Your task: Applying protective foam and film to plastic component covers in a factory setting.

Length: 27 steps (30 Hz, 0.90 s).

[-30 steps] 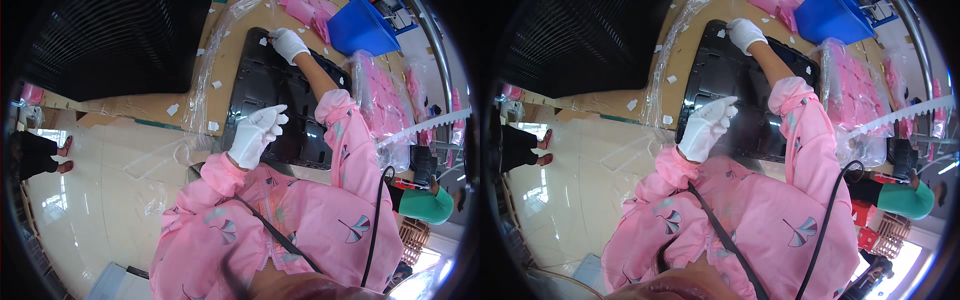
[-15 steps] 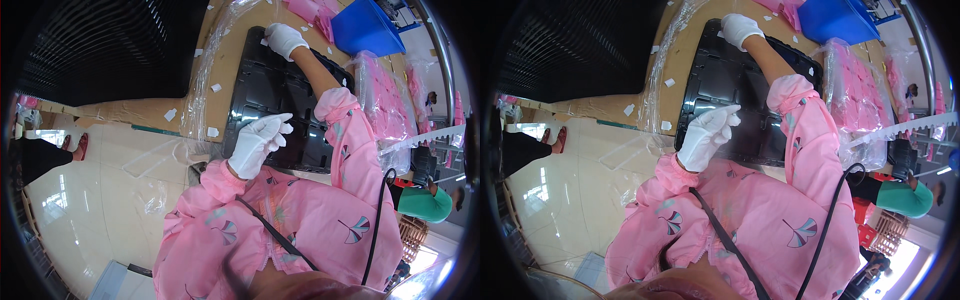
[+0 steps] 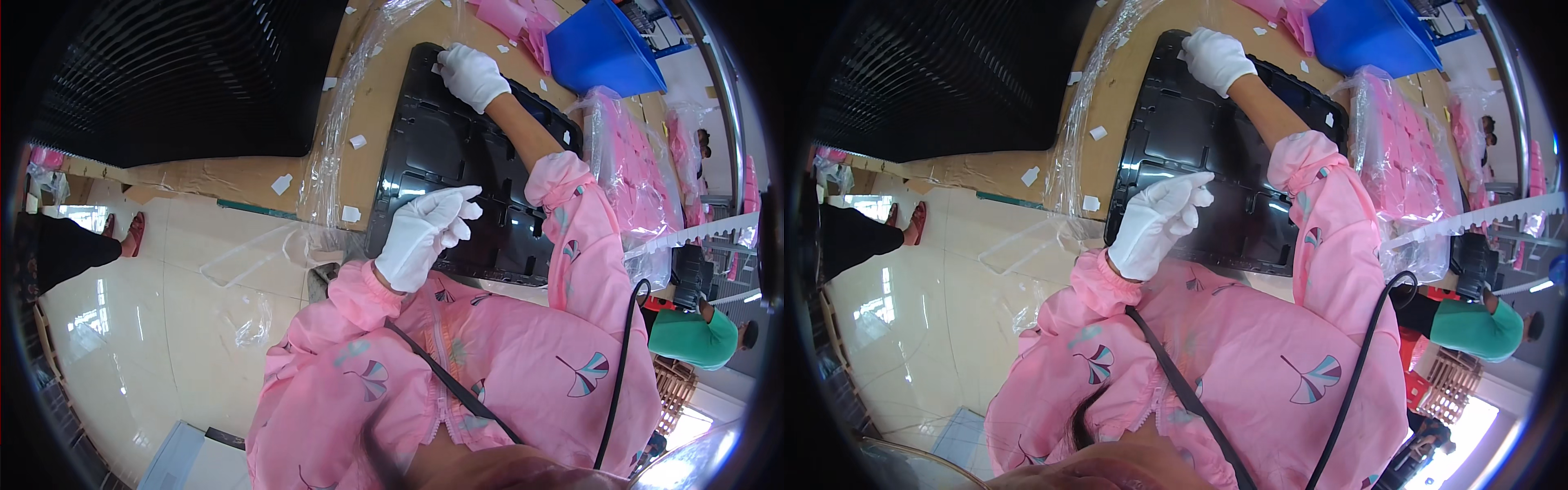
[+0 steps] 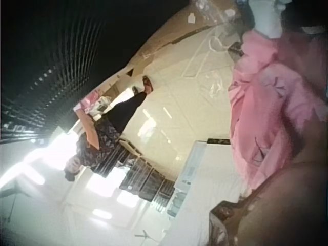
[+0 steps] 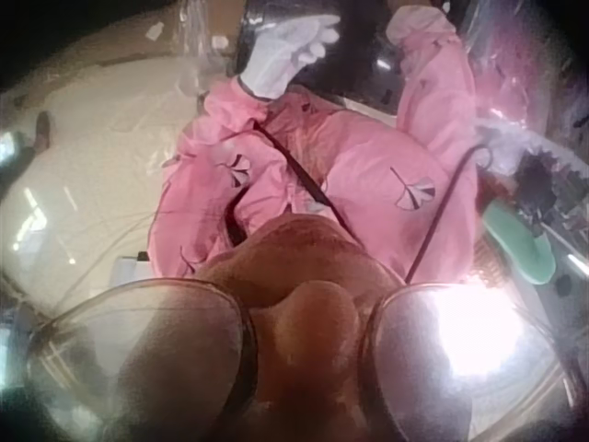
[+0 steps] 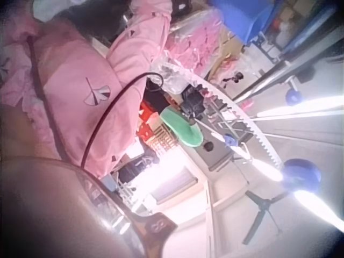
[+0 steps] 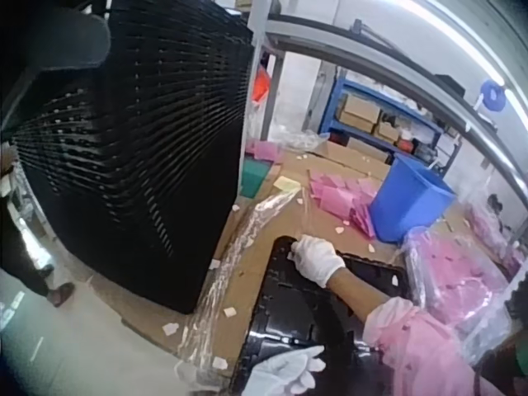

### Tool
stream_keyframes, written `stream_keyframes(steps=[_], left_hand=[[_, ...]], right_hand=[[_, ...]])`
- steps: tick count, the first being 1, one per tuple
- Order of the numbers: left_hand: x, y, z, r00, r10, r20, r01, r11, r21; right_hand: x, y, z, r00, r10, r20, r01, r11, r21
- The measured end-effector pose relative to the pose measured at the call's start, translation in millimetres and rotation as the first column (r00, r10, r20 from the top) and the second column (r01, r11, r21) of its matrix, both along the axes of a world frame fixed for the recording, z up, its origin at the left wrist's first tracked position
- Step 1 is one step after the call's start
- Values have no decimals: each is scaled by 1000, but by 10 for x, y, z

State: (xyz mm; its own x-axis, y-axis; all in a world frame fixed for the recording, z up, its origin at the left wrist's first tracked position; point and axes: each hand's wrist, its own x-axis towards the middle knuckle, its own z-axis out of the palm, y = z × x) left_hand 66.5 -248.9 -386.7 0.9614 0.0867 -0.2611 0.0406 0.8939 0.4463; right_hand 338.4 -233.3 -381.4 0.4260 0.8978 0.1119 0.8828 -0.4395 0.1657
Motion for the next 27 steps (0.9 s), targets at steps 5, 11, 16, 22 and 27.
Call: stream_keyframes(steps=[5,11,16,22,27], left_hand=[[6,-8,-14,1000,13,2,-13,1000,2],[8,-15,-35,1000,24,10,-24,1000,-4],[-4,-19,-41,999,39,18,-38,999,-15],[-7,-21,-53,999,42,29,-42,999,-19],[0,-9,-58,998,38,41,-37,999,-31]], right_hand=[[-28,-18,11,999,40,25,-39,999,-13],[-73,-40,-21,994,85,71,-85,996,1],[-119,-74,-31,985,122,121,-122,992,-1],[-143,-88,-27,981,162,110,-163,987,-4],[-140,-108,-7,993,89,79,-91,995,29]])
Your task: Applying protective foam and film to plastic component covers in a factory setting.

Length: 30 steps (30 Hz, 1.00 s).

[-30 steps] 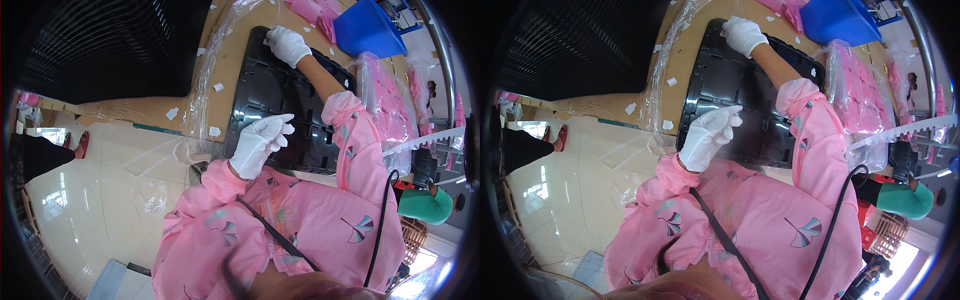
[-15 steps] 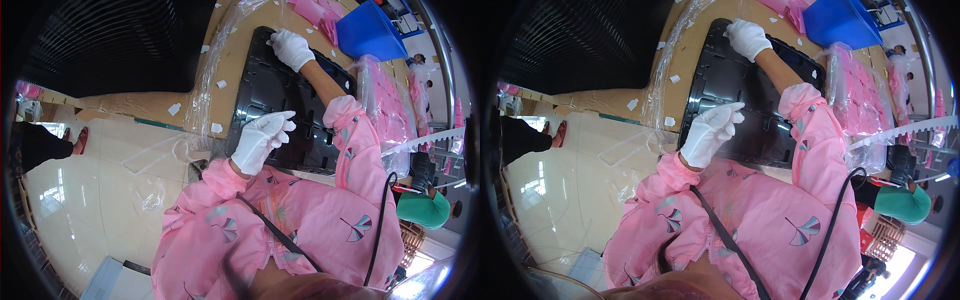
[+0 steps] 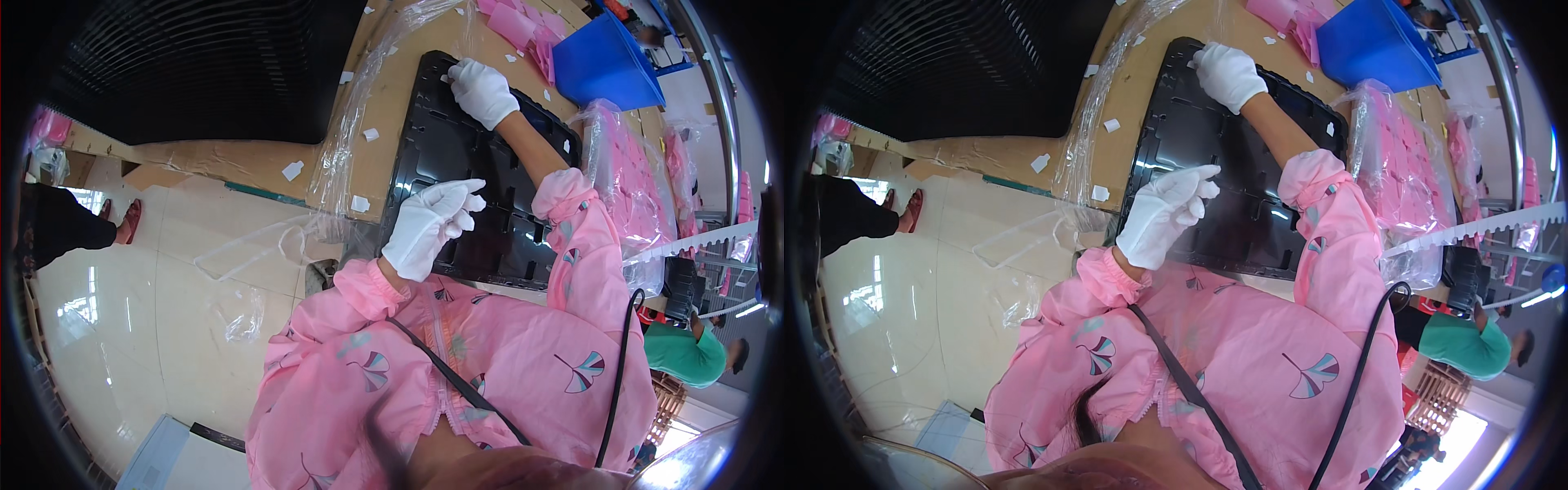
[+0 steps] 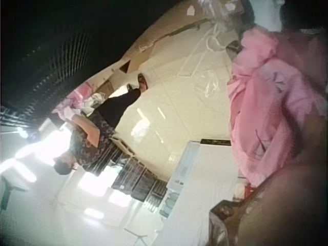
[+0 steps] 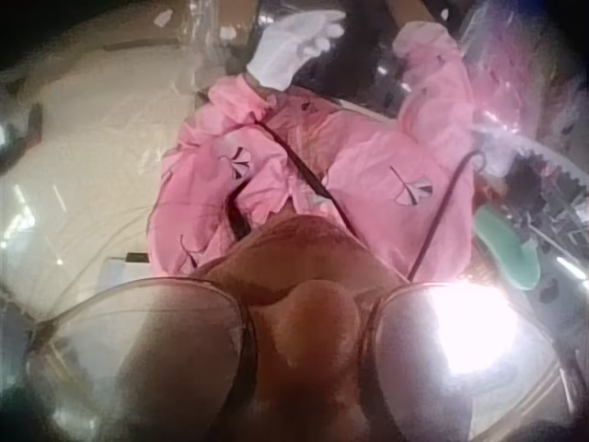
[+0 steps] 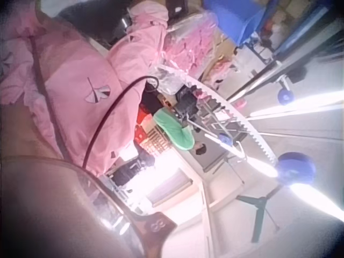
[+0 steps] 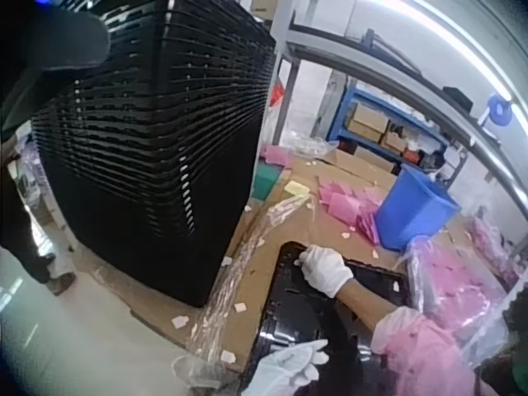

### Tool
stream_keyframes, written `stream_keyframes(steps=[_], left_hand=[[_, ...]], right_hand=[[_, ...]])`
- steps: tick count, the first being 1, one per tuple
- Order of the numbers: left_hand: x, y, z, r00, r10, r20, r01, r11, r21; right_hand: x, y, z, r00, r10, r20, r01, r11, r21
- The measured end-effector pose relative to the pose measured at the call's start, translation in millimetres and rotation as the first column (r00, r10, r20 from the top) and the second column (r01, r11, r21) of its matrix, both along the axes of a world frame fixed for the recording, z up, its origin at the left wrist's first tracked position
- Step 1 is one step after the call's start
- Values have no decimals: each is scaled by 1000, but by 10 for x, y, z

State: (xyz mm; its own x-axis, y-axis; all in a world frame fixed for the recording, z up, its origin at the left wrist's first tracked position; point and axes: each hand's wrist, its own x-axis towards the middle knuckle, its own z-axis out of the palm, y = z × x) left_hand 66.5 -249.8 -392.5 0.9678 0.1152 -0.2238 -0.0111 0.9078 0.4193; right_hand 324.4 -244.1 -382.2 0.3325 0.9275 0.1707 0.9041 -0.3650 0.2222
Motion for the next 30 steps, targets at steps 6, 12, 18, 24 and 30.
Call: stream_keyframes(steps=[6,12,18,24,30], left_hand=[[46,26,27,999,-9,42,9,1000,-4],[43,45,3,999,-10,38,11,1000,-21],[40,43,18,1000,-18,24,18,1000,-12],[48,39,25,999,-29,13,30,999,-18],[54,33,43,999,-40,20,40,999,1]], right_hand=[[32,87,56,962,-149,-227,160,987,30],[42,99,135,978,-117,-172,108,992,-62],[45,11,75,999,-37,-41,34,997,-75],[12,-3,72,997,-46,-59,41,995,-90],[72,6,40,980,-118,-157,119,993,-3]])
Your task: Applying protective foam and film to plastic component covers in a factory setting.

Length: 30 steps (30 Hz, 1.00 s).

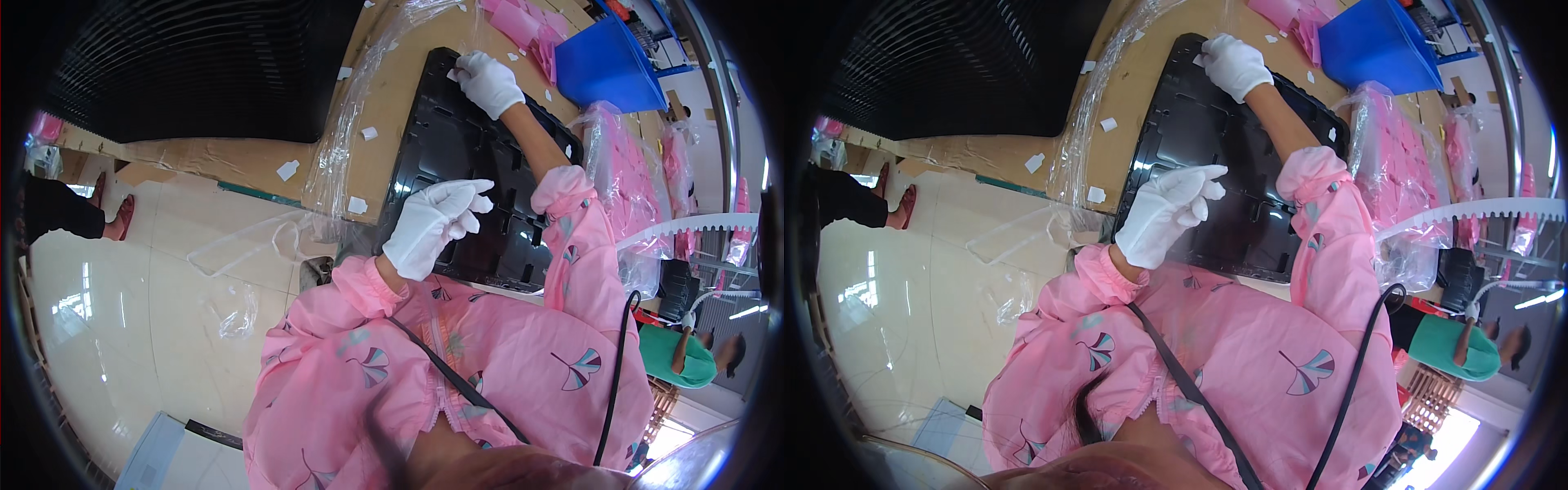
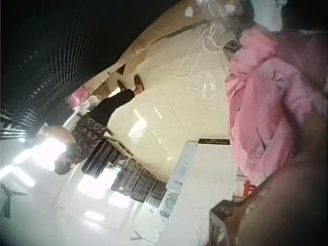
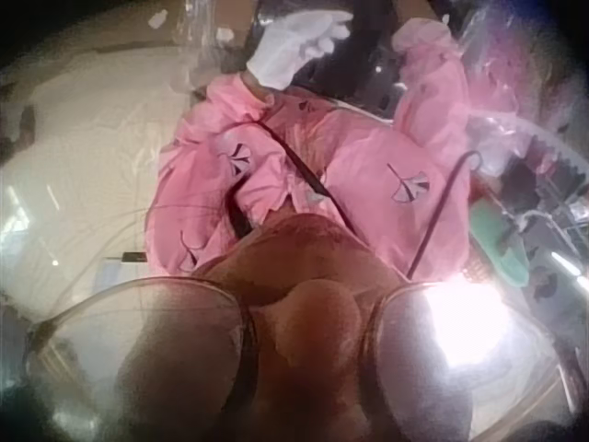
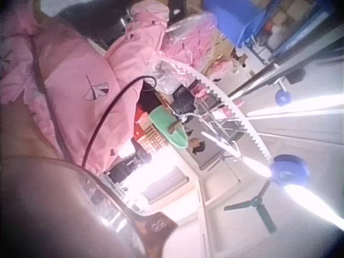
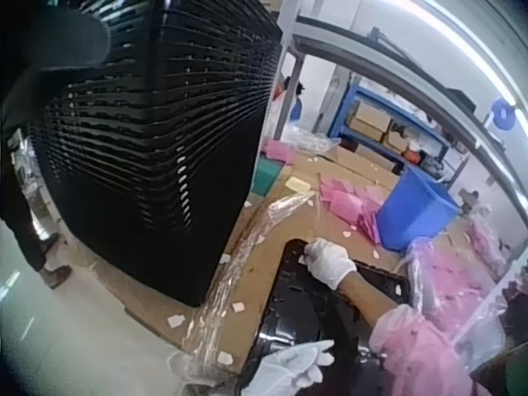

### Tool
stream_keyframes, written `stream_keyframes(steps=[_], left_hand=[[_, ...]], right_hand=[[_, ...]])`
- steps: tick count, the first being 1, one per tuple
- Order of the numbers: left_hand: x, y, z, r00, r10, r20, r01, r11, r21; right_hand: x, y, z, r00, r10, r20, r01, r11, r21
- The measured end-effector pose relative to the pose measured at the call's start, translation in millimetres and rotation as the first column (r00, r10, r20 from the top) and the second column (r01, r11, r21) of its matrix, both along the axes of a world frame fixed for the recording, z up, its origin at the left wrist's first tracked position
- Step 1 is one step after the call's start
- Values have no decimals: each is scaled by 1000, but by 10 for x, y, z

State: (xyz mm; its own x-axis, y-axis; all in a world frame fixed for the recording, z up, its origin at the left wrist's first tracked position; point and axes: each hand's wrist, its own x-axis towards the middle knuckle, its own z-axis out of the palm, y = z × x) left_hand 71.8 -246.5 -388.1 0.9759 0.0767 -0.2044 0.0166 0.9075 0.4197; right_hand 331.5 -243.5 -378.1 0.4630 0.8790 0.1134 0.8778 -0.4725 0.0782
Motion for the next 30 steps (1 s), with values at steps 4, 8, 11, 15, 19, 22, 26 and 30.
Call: stream_keyframes(steps=[4,8,11,15,19,22,26,30], left_hand=[[1,-6,4,1000,3,3,-3,1000,1],[-16,-15,-4,1000,-3,-30,2,1000,-10],[-24,-17,-14,1000,-6,3,6,1000,-12],[-16,-2,-3,1000,-14,-8,14,1000,-6],[-20,-9,-17,1000,-21,-6,21,1000,-10],[-20,-12,-27,1000,-22,-9,22,1000,-4],[-12,-15,-42,1000,1,-17,-1,1000,-9],[18,-11,-34,993,111,-46,-116,986,-118]], right_hand=[[69,62,43,1000,0,-30,0,1000,-12],[-15,39,73,996,79,48,-73,991,-116],[-17,-82,-4,989,115,89,-111,992,-52],[-125,-25,14,987,119,112,-107,988,-109],[-117,-122,-18,960,227,166,-220,974,-58],[-202,-207,-29,976,207,69,-207,978,-3],[-404,-365,135,969,219,-114,-209,973,93],[-712,-624,442,890,238,-389,-103,936,337]])
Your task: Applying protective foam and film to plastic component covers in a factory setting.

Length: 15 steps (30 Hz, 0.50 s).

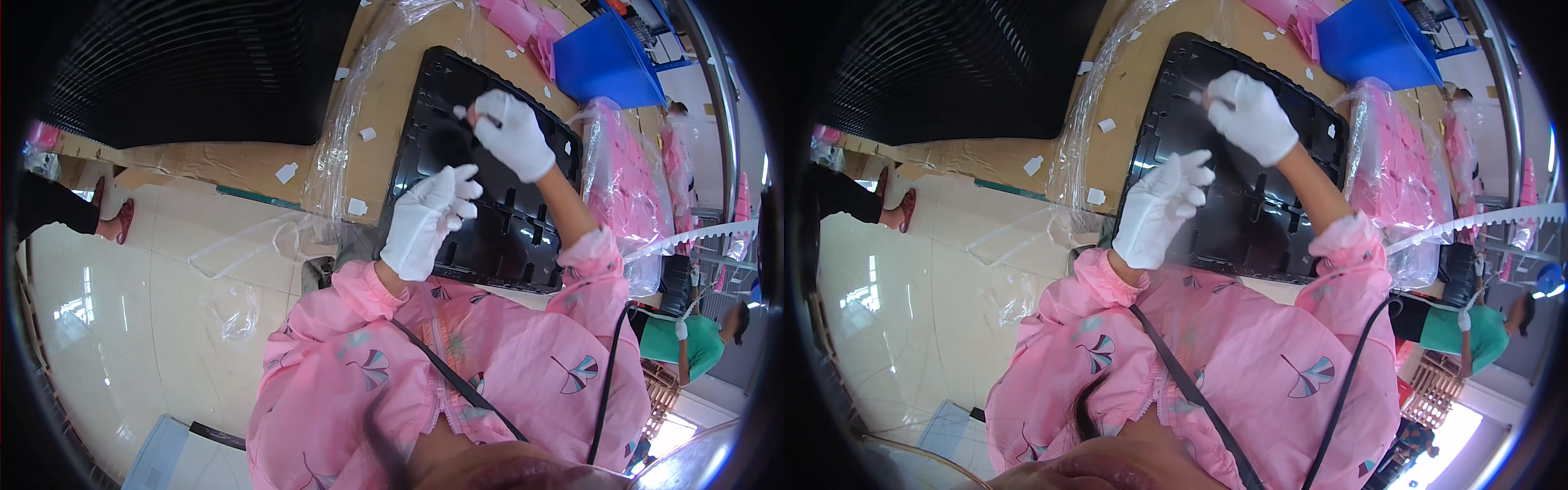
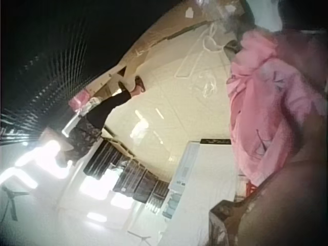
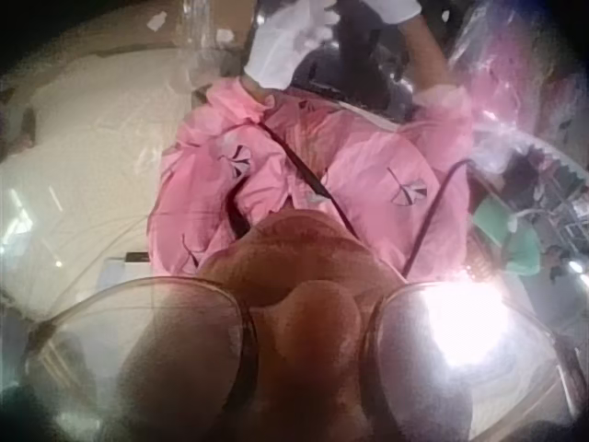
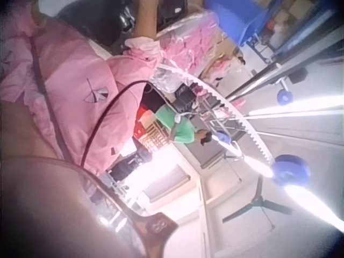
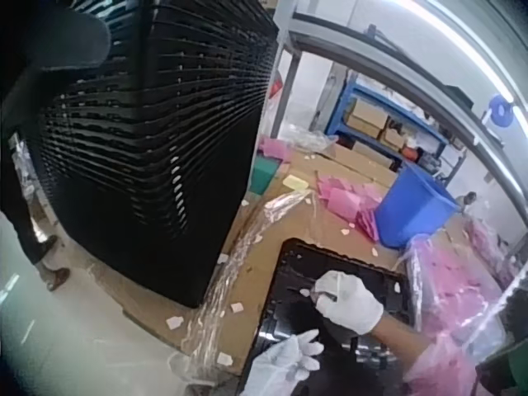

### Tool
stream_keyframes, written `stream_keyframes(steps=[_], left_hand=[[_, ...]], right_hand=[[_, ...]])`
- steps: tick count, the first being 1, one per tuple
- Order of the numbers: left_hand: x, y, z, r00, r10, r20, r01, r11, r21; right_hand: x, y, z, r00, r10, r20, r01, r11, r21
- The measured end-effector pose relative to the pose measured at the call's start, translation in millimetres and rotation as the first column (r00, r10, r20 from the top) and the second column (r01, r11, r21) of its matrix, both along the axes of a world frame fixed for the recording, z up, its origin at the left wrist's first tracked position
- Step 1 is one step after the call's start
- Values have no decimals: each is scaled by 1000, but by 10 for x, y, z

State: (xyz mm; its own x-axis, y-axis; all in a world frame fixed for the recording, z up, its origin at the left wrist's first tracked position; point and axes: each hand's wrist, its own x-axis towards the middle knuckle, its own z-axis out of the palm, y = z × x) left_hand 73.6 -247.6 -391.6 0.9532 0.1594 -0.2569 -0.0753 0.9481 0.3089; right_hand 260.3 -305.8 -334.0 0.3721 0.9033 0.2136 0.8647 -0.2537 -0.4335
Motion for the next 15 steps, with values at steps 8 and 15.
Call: stream_keyframes(steps=[8,15], left_hand=[[87,-165,-20,990,129,-50,-114,965,237],[76,-132,-76,998,24,-60,-17,992,126]], right_hand=[[-538,-327,263,957,152,-247,-222,932,-287],[225,124,-5,943,-263,-202,238,961,-139]])
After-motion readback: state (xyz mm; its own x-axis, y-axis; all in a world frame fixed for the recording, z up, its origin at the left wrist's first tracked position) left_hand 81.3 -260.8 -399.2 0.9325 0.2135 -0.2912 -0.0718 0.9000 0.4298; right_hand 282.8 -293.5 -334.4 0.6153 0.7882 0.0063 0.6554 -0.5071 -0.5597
